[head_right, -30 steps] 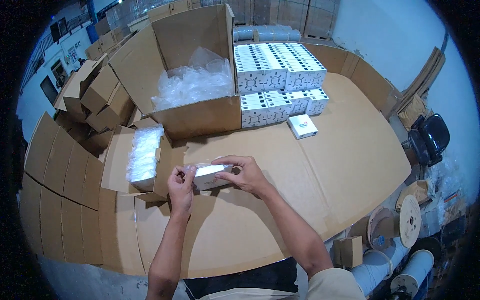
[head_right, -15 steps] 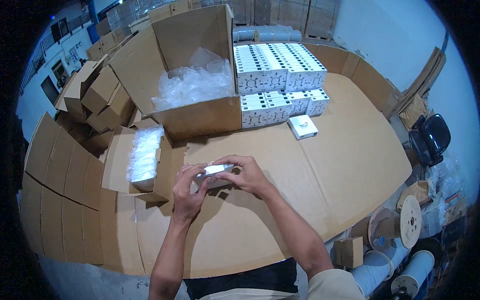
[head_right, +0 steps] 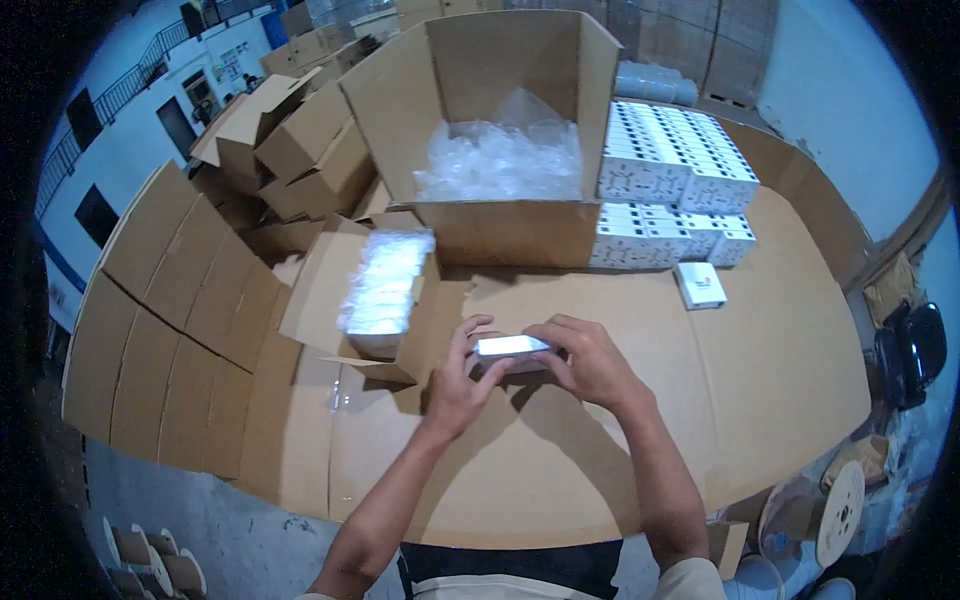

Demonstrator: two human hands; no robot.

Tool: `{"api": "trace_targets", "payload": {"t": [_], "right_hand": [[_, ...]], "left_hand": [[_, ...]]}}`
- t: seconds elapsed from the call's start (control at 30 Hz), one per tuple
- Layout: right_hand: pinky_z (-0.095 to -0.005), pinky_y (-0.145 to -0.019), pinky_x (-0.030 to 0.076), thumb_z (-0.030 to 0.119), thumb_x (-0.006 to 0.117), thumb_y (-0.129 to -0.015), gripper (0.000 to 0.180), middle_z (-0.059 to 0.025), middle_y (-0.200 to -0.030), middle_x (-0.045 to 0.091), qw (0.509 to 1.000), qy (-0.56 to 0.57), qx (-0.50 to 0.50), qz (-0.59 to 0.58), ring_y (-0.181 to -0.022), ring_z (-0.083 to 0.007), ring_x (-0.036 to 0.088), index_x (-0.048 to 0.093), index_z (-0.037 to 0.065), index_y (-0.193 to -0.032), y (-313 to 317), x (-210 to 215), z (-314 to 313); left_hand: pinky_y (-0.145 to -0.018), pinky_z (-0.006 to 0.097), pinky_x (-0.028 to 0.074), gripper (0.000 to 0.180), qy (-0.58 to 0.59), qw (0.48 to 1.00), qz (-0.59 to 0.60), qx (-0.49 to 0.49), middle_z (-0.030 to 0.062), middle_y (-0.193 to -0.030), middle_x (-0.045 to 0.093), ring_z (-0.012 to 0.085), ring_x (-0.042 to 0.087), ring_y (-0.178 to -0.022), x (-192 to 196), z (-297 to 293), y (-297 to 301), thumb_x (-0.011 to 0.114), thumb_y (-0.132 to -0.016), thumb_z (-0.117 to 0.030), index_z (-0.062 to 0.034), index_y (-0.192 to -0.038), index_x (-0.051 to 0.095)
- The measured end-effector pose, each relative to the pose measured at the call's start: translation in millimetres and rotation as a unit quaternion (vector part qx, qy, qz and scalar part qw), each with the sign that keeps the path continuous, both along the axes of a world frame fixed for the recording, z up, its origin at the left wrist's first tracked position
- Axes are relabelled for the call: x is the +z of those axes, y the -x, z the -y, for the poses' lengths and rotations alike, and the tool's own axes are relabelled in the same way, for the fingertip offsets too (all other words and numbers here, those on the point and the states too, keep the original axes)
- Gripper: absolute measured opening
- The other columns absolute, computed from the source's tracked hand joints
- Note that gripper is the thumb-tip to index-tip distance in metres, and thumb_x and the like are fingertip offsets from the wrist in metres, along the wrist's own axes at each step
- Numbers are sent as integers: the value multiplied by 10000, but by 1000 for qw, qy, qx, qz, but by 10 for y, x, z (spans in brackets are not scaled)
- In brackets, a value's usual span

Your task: Packing small white product boxes into larger cardboard shipping cartons on a warehouse floor.

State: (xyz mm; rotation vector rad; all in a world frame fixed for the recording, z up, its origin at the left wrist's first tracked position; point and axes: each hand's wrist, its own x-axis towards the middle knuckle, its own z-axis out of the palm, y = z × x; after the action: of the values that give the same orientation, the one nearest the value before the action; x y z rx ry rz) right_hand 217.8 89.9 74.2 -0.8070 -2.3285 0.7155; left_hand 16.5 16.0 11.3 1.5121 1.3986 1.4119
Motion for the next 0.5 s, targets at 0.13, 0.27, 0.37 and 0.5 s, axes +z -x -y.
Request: {"api": "trace_targets", "payload": {"t": [0.13, 0.27, 0.37, 0.5], "right_hand": [[-340, -694, 599, -18, 753, -863, 309, -149, -983, 724, 997, -17, -39, -58, -806, -245, 721, 707, -5, -1168, 70, 6, -82], [-264, -694, 603, -51, 740, -889, 316, -101, -984, 714, 973, 71, -37, -215, -818, -137, 700, 701, 2, -1198, 417, 73, -65], [-259, -721, 606, -70, 729, -894, 340, -96, -1040, 700, 936, 112, 12, -334, -822, -133, 694, 680, -7, -1225, 822, 96, 31], [-264, -726, 607, -78, 715, -908, 287, -116, -1084, 685, 896, 178, 50, -404, -871, -138, 704, 656, -26, -1184, 1263, 69, 173]], "left_hand": [[-1153, 451, 411, 860, -30, 980, -186, 57, 257, -1474, 490, 388, 508, -1354, -88, 572, 87, 804, -871, -124, 19, -1549, 294], [-1198, 525, 324, 773, 59, 934, -349, 39, 234, -1576, 398, 428, 404, -1430, 71, 1385, 224, 763, -900, -253, 8, -1522, 386], [-1184, 553, 323, 652, 102, 904, -414, 14, 176, -1573, 432, 411, 409, -1432, 163, 1686, 283, 724, -915, -317, -31, -1460, 509], [-1167, 560, 339, 543, 89, 918, -385, 41, 142, -1511, 510, 390, 439, -1413, 99, 1717, 306, 731, -895, -284, -79, -1383, 608]]}}
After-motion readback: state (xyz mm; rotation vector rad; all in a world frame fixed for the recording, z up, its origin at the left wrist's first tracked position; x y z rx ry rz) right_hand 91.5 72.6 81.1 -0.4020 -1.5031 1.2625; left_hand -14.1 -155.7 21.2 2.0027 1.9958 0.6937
